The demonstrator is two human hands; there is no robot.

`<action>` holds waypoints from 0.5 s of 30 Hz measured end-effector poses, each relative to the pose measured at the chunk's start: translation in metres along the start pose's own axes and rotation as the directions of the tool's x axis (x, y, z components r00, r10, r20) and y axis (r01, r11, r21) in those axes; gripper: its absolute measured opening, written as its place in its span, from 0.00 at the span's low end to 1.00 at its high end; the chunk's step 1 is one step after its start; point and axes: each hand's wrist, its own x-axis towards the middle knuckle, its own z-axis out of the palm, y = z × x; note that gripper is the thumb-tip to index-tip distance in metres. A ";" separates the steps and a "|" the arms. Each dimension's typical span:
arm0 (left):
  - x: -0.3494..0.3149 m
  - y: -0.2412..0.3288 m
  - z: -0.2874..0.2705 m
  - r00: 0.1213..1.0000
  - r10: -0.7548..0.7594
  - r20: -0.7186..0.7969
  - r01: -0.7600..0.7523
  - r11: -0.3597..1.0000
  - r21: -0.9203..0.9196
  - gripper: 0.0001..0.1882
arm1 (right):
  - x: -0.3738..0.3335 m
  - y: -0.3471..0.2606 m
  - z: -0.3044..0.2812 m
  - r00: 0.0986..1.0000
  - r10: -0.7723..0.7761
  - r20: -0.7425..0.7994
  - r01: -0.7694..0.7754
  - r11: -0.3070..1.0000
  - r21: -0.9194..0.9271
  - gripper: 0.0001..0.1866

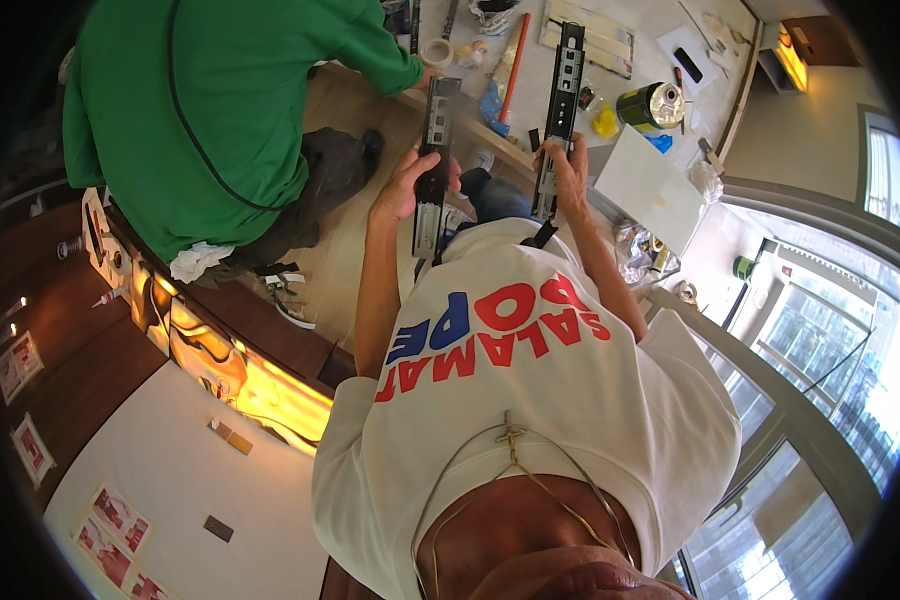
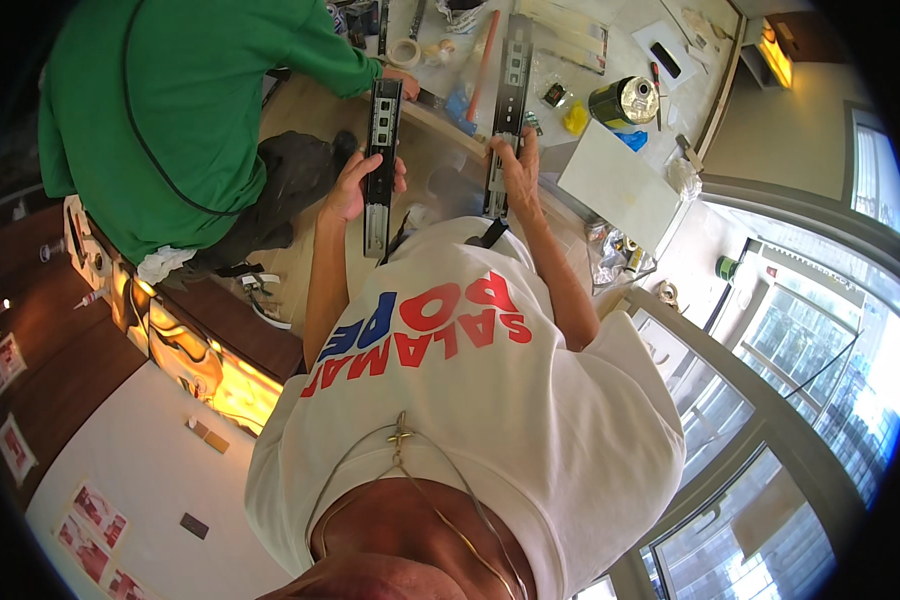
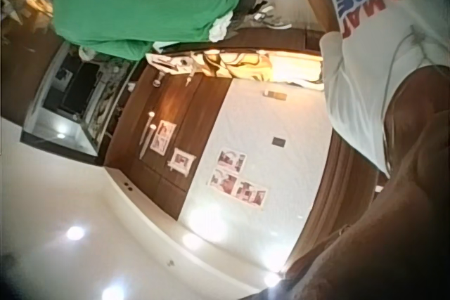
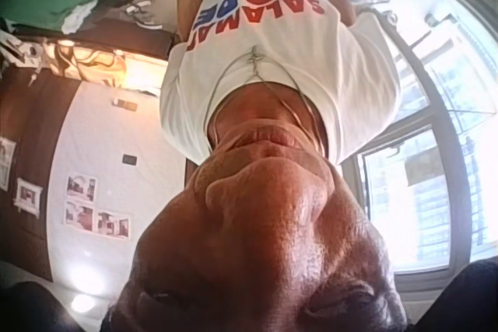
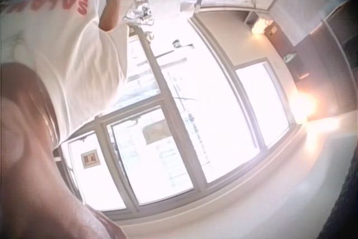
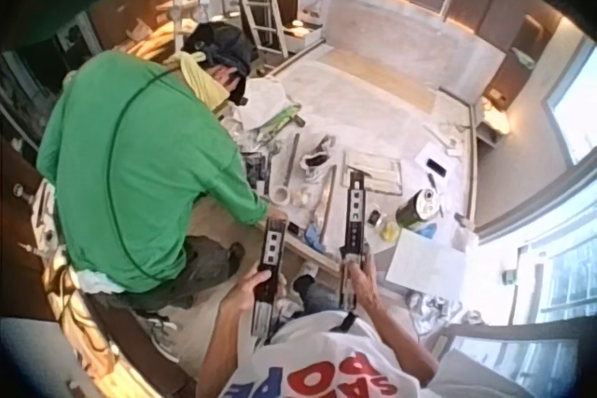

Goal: The person assembles metal hardware components at a workbench, using a small brush to clean parts and a screwdriver to fasten them. They handle multiple metal rails and brackets, aligning and securing them together while a coworker works nearby.

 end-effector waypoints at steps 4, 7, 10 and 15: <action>-0.007 -0.003 -0.001 1.000 -0.017 -0.018 0.017 1.000 -0.002 0.20 | -0.005 -0.009 0.006 0.997 0.076 0.019 -0.078 0.993 0.094 0.18; -0.012 -0.004 -0.004 0.999 -0.023 -0.029 0.023 1.000 0.009 0.20 | -0.001 -0.012 0.010 0.998 0.056 0.029 -0.057 0.997 0.051 0.17; -0.013 -0.004 -0.008 1.000 -0.012 -0.013 0.011 1.000 -0.002 0.19 | 0.005 -0.008 0.013 0.999 -0.016 0.046 0.017 1.000 -0.025 0.17; -0.018 -0.001 -0.011 0.999 -0.008 -0.032 0.008 1.000 -0.013 0.18 | 0.008 -0.002 0.020 0.994 -0.063 0.092 0.065 0.998 -0.019 0.17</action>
